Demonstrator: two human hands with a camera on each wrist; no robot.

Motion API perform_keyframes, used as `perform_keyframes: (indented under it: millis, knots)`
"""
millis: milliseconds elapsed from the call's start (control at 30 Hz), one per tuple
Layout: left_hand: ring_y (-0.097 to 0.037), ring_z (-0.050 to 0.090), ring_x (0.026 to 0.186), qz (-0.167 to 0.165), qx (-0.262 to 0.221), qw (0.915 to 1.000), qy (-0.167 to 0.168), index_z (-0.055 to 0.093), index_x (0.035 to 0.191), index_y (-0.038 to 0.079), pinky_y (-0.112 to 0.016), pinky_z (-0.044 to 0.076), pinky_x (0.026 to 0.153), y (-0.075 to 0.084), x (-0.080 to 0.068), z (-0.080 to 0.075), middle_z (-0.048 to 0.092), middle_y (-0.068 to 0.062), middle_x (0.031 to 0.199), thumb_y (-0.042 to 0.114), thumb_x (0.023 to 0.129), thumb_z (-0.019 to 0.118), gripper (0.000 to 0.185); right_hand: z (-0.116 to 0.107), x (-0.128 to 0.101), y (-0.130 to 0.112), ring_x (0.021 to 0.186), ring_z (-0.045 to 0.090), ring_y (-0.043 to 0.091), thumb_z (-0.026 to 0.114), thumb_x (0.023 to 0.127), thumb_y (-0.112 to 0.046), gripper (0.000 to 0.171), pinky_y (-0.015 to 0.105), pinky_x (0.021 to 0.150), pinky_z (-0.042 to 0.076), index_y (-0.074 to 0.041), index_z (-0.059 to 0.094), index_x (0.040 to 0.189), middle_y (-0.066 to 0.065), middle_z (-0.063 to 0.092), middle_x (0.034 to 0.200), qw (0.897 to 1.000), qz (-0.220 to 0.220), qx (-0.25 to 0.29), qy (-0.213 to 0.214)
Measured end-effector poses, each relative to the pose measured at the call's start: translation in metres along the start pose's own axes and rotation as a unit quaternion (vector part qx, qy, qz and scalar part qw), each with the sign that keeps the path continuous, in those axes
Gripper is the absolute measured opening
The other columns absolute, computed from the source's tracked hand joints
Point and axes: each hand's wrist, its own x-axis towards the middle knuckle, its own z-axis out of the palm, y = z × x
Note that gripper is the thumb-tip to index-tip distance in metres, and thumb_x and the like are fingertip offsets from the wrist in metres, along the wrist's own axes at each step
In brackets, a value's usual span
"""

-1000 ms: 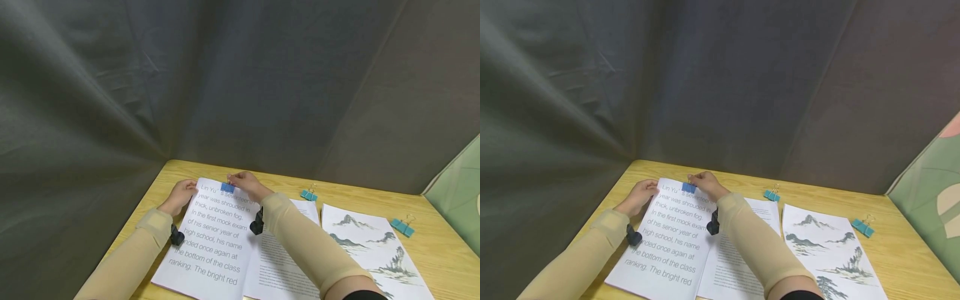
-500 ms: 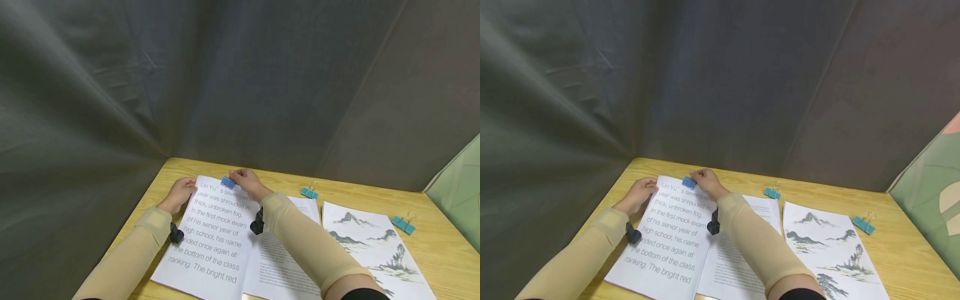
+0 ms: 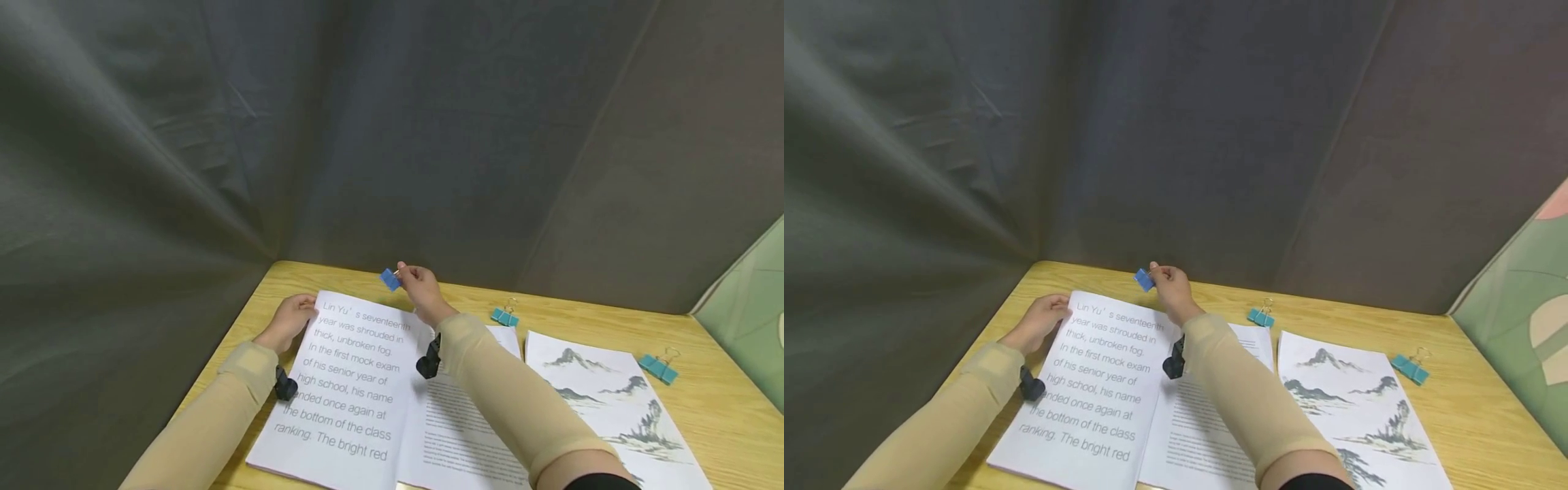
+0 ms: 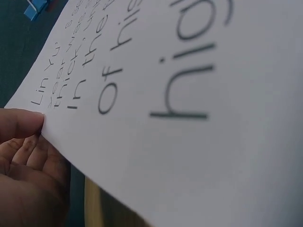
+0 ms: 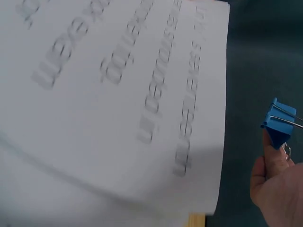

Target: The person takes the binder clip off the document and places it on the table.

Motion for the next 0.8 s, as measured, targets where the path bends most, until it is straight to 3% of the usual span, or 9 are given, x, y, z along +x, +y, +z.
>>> perform_keyframes:
  millis: [267,800]
  knots:
    - [-0.036,0.059,0.118,-0.010,0.003,0.9999,-0.001,0.057,0.134,-0.009,-0.050,0.043,0.107,-0.003,0.002,-0.001,0.062,-0.026,0.130,0.000,0.105,0.048,0.032,-0.022,-0.002,0.008,0.134,0.051,0.038,0.052,0.110,-0.034,0.056,0.049,0.113,0.039,0.012,0.048,0.143,0.025,0.055,0.139,0.999,0.020,-0.025,0.009]
    - [-0.039,0.059,0.119,-0.025,0.016,0.9995,0.012,0.057,0.132,-0.010,-0.052,0.042,0.107,-0.013,0.002,-0.007,0.061,-0.027,0.129,-0.001,0.103,0.049,0.031,-0.051,-0.002,0.029,0.129,0.051,0.036,0.050,0.111,-0.032,0.056,0.049,0.112,0.040,0.015,0.048,0.140,0.027,0.054,0.136,0.997,0.042,-0.046,0.035]
